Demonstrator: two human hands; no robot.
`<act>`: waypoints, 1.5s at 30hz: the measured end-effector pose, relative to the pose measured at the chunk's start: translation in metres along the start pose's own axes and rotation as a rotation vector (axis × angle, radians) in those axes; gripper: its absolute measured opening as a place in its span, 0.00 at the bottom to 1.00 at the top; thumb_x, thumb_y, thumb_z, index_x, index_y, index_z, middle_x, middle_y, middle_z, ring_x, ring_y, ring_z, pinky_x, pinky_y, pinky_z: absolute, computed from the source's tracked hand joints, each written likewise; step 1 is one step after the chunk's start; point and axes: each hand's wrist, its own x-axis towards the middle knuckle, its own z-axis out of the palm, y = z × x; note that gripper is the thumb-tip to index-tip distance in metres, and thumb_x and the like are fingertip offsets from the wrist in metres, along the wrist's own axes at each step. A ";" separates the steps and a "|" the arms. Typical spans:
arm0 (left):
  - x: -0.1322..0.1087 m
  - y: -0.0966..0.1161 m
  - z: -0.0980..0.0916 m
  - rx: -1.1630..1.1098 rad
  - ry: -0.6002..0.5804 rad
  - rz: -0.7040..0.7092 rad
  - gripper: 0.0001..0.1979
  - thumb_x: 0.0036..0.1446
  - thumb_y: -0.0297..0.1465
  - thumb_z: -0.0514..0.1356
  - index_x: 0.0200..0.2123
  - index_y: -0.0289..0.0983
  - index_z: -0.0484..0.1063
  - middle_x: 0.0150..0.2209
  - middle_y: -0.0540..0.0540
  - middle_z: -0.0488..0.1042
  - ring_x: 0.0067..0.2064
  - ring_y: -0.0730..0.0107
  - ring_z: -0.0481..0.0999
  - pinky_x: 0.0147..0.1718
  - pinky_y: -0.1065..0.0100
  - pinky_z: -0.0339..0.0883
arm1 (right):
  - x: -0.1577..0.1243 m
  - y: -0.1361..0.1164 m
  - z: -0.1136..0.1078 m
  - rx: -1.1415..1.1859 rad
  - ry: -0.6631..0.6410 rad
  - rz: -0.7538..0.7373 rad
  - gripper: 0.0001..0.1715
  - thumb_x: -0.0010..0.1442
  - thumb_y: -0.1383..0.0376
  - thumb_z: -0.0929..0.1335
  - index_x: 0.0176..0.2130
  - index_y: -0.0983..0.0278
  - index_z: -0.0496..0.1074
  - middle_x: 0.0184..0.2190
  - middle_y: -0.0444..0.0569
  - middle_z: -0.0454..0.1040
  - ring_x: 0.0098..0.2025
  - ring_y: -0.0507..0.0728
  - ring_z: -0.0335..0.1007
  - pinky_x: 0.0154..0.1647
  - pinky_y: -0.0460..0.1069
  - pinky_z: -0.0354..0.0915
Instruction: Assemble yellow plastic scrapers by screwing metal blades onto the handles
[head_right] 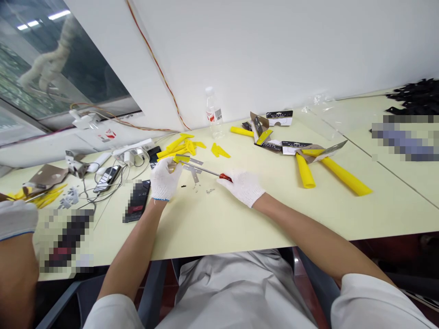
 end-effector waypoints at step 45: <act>-0.002 -0.001 0.003 0.044 0.031 0.073 0.09 0.63 0.28 0.66 0.47 0.38 0.81 0.46 0.41 0.85 0.46 0.58 0.86 0.50 0.59 0.79 | 0.000 0.001 -0.002 0.927 -0.573 0.297 0.30 0.71 0.37 0.67 0.42 0.61 0.71 0.22 0.37 0.64 0.16 0.46 0.44 0.15 0.44 0.42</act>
